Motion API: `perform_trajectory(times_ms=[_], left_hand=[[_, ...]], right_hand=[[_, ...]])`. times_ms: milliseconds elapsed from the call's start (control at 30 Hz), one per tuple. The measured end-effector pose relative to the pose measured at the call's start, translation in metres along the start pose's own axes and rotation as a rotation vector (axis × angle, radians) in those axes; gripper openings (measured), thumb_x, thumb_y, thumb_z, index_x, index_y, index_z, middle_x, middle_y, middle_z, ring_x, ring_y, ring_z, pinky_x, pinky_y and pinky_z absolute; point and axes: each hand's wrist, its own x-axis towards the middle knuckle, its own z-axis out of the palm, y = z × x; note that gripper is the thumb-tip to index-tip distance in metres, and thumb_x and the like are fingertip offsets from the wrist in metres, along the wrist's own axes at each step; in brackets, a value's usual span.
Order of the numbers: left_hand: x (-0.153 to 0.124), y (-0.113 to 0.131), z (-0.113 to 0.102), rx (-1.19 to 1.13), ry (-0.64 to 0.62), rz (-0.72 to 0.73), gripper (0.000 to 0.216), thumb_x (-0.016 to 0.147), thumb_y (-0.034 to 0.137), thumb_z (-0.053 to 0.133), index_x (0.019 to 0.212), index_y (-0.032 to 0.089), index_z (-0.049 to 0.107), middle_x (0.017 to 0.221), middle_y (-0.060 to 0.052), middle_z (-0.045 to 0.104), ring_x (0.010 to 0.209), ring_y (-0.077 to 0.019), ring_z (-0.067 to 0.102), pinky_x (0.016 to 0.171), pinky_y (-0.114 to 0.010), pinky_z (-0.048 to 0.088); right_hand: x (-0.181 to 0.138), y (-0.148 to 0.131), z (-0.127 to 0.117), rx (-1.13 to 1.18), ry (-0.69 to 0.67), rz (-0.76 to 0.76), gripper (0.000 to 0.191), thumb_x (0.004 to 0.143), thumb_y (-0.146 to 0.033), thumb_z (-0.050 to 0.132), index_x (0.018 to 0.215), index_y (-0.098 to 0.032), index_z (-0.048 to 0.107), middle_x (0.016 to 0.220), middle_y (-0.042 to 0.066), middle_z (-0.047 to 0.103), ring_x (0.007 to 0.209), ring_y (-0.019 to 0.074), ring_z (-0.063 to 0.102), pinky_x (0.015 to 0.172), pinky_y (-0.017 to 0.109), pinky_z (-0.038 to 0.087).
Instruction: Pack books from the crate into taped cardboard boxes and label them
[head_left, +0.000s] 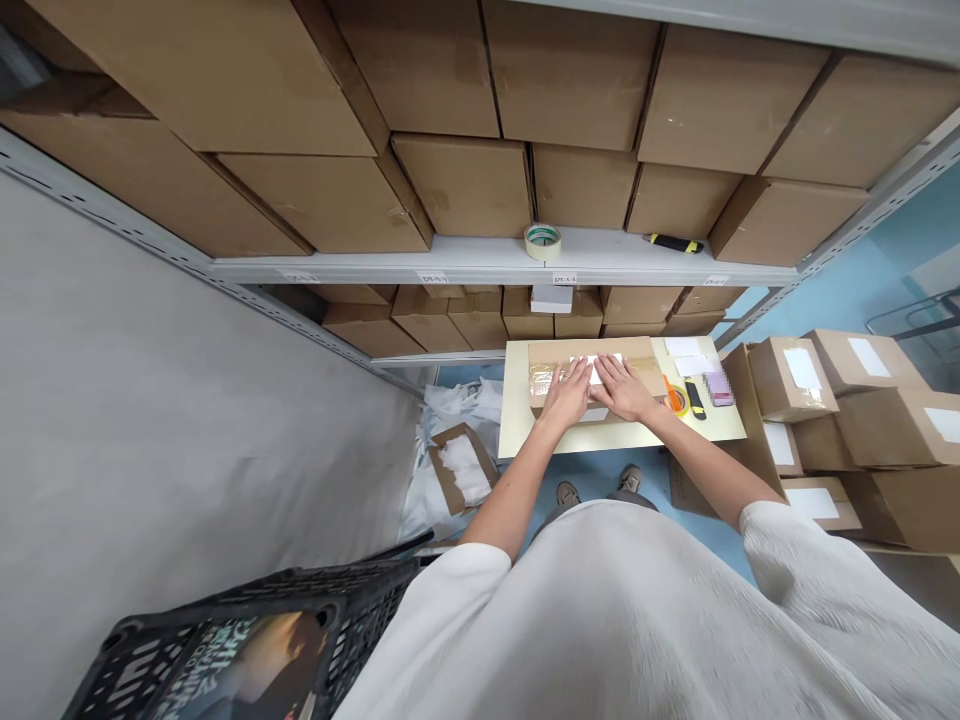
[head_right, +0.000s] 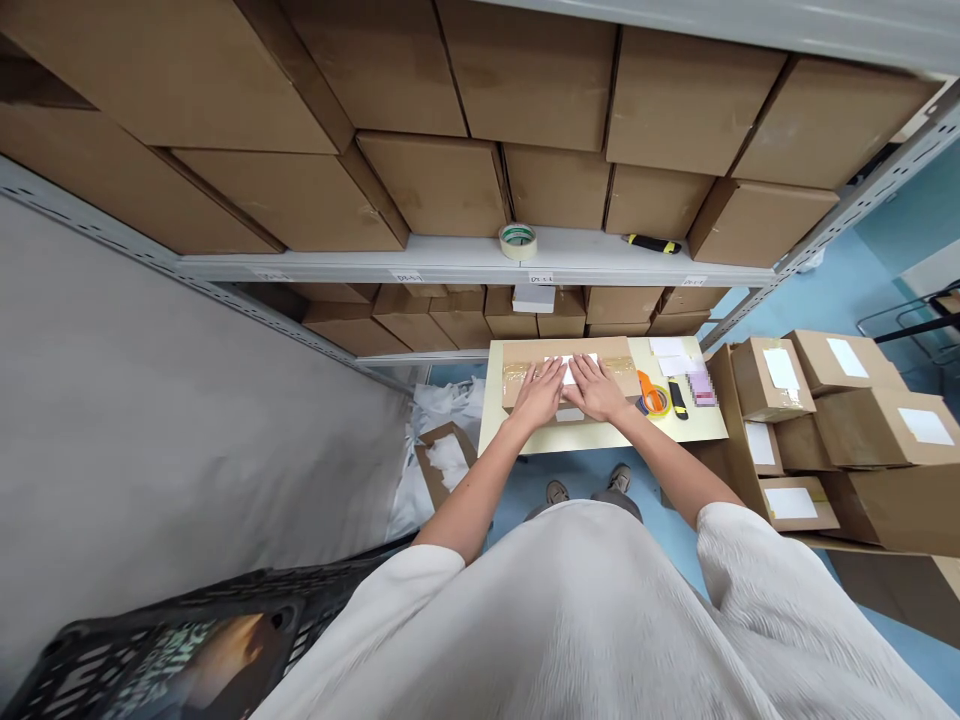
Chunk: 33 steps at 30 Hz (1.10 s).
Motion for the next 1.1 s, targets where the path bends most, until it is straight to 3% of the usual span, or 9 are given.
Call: perform_trajectory(times_ms=[200, 333, 433, 567, 767, 1100], left_hand=[[-0.003, 0.003, -0.008, 0.157, -0.119, -0.164, 0.068, 0.113, 0.039, 0.03, 0.176, 0.011, 0.033, 0.184, -0.017, 0.026, 0.173, -0.0311, 0.02, 0.142, -0.06, 0.008], [-0.011, 0.003, -0.012, 0.175, -0.075, -0.274, 0.076, 0.111, 0.05, 0.04, 0.175, 0.01, 0.034, 0.185, -0.021, 0.02, 0.174, -0.0382, 0.012, 0.14, -0.065, 0.007], [-0.019, 0.004, -0.015, 0.171, 0.01, -0.356, 0.075, 0.108, 0.049, 0.047, 0.172, 0.011, 0.04, 0.186, -0.022, 0.017, 0.174, -0.0431, 0.011, 0.138, -0.067, 0.011], [-0.023, 0.005, -0.023, 0.125, 0.07, -0.451, 0.075, 0.105, 0.045, 0.054, 0.17, 0.01, 0.041, 0.185, -0.024, 0.019, 0.171, -0.0457, 0.019, 0.135, -0.067, 0.027], [-0.019, 0.013, -0.034, 0.076, 0.076, -0.556, 0.082, 0.1, 0.042, 0.061, 0.172, 0.013, 0.036, 0.185, -0.024, 0.018, 0.163, -0.0481, 0.036, 0.124, -0.063, 0.047], [-0.028, 0.057, -0.041, 0.066, 0.101, -0.558, 0.075, 0.1, 0.042, 0.059, 0.17, 0.02, 0.041, 0.185, -0.019, 0.022, 0.16, -0.0459, 0.042, 0.12, -0.06, 0.052]], right_hand=[[-0.004, 0.0, 0.0, -0.088, -0.026, 0.186, 0.087, 0.112, -0.068, 0.022, 0.178, -0.011, 0.027, 0.184, 0.021, 0.023, 0.173, 0.0376, 0.016, 0.138, 0.062, 0.007], [-0.014, 0.01, -0.001, -0.097, 0.025, 0.343, 0.083, 0.111, -0.067, 0.032, 0.178, -0.018, 0.028, 0.185, 0.02, 0.02, 0.172, 0.0435, 0.014, 0.134, 0.073, 0.009], [-0.025, 0.02, -0.004, -0.078, 0.097, 0.487, 0.083, 0.108, -0.065, 0.039, 0.176, -0.018, 0.029, 0.185, 0.023, 0.02, 0.169, 0.0472, 0.018, 0.13, 0.077, 0.015], [-0.039, 0.029, -0.012, -0.011, 0.144, 0.617, 0.089, 0.104, -0.064, 0.047, 0.174, -0.013, 0.029, 0.18, 0.029, 0.029, 0.161, 0.0495, 0.035, 0.126, 0.073, 0.028], [-0.051, 0.032, -0.02, 0.135, 0.182, 0.594, 0.087, 0.1, -0.057, 0.055, 0.172, -0.013, 0.034, 0.162, 0.026, 0.054, 0.143, 0.0467, 0.055, 0.118, 0.061, 0.046], [-0.094, 0.049, -0.031, 0.319, 0.335, 0.527, 0.07, 0.099, -0.046, 0.054, 0.162, -0.014, 0.05, 0.155, 0.021, 0.065, 0.139, 0.0419, 0.062, 0.117, 0.059, 0.051]])
